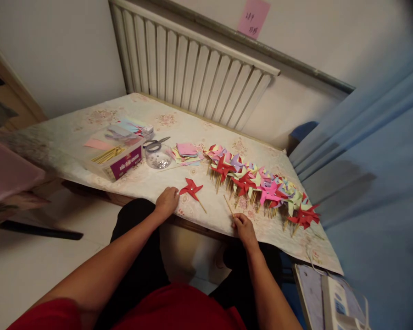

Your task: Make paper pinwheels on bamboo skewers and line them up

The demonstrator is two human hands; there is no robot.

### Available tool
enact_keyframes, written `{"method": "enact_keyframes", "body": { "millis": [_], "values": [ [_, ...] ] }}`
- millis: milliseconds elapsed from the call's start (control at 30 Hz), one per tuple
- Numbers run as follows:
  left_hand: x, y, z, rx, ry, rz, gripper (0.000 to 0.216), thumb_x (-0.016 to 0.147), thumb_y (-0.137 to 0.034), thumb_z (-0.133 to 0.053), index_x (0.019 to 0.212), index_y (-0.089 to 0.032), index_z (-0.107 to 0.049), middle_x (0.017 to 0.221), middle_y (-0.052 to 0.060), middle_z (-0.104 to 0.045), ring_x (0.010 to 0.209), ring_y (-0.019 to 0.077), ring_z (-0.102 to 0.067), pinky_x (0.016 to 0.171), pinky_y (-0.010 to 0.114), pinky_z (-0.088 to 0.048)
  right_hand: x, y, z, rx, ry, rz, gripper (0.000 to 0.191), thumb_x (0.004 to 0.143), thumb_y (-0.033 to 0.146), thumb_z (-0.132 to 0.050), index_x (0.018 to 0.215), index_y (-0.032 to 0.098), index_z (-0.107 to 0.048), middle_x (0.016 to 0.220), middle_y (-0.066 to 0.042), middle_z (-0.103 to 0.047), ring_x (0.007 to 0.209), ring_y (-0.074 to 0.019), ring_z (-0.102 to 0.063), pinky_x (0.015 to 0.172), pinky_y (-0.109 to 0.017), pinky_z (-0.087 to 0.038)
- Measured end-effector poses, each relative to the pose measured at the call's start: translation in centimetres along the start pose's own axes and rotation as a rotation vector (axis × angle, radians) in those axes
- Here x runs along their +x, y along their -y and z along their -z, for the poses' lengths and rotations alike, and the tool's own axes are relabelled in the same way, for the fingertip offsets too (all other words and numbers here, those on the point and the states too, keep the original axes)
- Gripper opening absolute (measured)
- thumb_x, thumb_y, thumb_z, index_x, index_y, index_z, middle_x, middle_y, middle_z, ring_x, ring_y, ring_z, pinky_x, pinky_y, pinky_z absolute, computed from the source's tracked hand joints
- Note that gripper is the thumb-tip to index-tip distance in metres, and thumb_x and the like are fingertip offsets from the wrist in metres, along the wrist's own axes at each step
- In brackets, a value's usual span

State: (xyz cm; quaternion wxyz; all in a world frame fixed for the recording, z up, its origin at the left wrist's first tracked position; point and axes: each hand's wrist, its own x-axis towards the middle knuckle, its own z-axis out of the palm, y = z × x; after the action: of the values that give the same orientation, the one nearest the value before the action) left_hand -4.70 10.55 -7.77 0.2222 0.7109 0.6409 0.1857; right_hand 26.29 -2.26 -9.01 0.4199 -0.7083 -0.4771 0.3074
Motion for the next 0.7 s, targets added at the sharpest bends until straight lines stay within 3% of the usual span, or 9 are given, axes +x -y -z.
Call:
{"method": "enact_keyframes", "body": {
  "millis": [167, 300, 467, 700],
  "values": [
    [0.3, -0.1, 0.3, 0.044, 0.087, 0.035, 0.036, 0.089, -0.024, -0.041, 0.116, -0.022, -0.065, 0.117, 0.009, -0.062, 0.108, 0.0228, -0.059, 0.092, 0.033, -0.045, -0.1, 2.5, -5.3, -0.124, -0.047, 0.151, 0.015, 0.076, 0.03, -0.047, 0.076, 0.02, -0.058, 0.059, 0.004, -0.051, 0.057, -0.0148, -0.047, 0.056, -0.025, -0.037],
    [0.7, 0.0, 0.6, 0.068, 0.141, 0.023, 0.04, 0.089, -0.024, -0.04, 0.12, -0.025, -0.064, 0.117, 0.009, -0.061, 0.11, 0.023, -0.059, 0.094, 0.033, -0.045, -0.3, 4.1, -8.0, -0.313, 0.063, 0.322, 0.022, 0.078, 0.017, -0.047, 0.088, 0.019, -0.067, 0.08, -0.002, -0.066, 0.075, -0.0168, -0.059, 0.071, -0.026, -0.044],
    [0.9, 0.1, 0.5, 0.081, 0.158, 0.005, 0.041, 0.089, -0.023, -0.039, 0.121, -0.026, -0.064, 0.117, 0.008, -0.062, 0.109, 0.0224, -0.06, 0.093, 0.033, -0.045, -0.5, 5.5, -8.6, -0.594, 0.197, 0.383, 0.025, 0.088, 0.014, -0.049, 0.096, 0.02, -0.072, 0.093, -0.006, -0.069, 0.088, -0.0174, -0.063, 0.08, -0.024, -0.043],
    [0.7, 0.4, -0.1, -0.005, 0.213, -0.1, 0.034, 0.086, -0.022, -0.043, 0.107, -0.022, -0.07, 0.11, 0.008, -0.068, 0.105, 0.0209, -0.061, 0.093, 0.03, -0.045, 0.7, 4.7, -7.4, -0.713, 0.112, 0.334, 0.026, 0.091, 0.016, -0.049, 0.101, 0.022, -0.073, 0.093, -0.006, -0.068, 0.087, -0.017, -0.063, 0.078, -0.023, -0.043]
  ]
}}
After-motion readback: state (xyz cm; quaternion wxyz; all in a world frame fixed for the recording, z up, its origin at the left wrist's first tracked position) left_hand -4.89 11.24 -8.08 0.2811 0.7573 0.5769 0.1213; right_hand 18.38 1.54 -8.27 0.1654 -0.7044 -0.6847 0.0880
